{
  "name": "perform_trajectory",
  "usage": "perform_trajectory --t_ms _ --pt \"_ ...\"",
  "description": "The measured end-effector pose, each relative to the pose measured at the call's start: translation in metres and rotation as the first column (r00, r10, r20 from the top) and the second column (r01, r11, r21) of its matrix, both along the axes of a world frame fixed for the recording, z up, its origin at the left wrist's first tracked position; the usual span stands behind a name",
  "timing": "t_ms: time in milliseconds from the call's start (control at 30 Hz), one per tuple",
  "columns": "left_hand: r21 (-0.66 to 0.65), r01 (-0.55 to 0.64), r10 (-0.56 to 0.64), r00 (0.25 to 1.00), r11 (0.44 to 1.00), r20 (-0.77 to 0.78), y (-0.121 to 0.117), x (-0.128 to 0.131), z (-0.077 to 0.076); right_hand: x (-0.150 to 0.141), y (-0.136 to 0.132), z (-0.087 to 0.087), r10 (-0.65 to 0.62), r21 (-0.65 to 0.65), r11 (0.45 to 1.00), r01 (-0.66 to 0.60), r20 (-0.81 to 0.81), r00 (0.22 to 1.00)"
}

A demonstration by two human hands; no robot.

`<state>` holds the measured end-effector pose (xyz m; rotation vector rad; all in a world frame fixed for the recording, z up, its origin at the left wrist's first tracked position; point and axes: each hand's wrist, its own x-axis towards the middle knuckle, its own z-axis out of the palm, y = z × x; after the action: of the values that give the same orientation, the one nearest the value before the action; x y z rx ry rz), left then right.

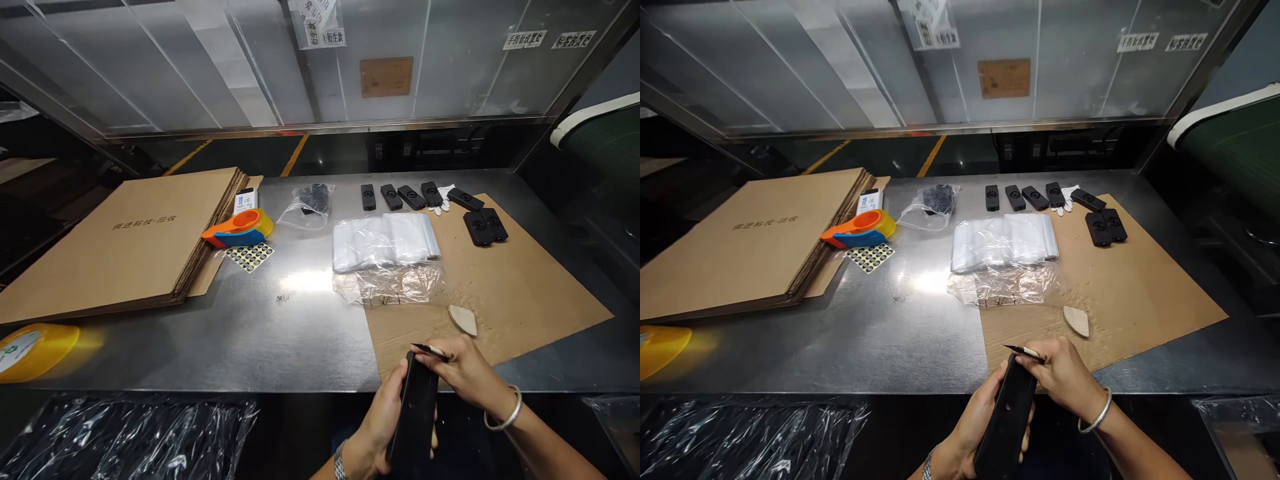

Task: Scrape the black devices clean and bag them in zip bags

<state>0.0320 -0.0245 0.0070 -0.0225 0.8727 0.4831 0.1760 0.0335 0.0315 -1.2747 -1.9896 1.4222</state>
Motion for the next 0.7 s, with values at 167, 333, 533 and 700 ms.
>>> perform_trajectory --t_ms 167,333,533,700 --pt "-0.019 0.029 -0.029 1.0 0.999 0.01 -0.001 0.001 -0.004 0.003 0.001 0.0 0.043 -0.074 0.996 -0.048 -0.058 0.997" --pt "-0.01 0.029 -0.029 1.0 1.0 -0.011 -0.002 0.001 -0.004 0.001 0.001 0.0 0.03 -0.007 1.0 -0.03 0.0 1.0" --pt "0.042 -0.081 0.08 0.996 0.996 0.033 0.002 0.0 0.005 0.002 0.0 -0.011 -0.346 -0.084 0.936 0.341 -0.046 0.937" --pt "0.224 -0.244 0.273 0.955 0.944 -0.111 -0.001 0.001 0.003 0.0 -0.021 -0.013 -0.25 -0.119 0.96 0.252 0.031 0.968"
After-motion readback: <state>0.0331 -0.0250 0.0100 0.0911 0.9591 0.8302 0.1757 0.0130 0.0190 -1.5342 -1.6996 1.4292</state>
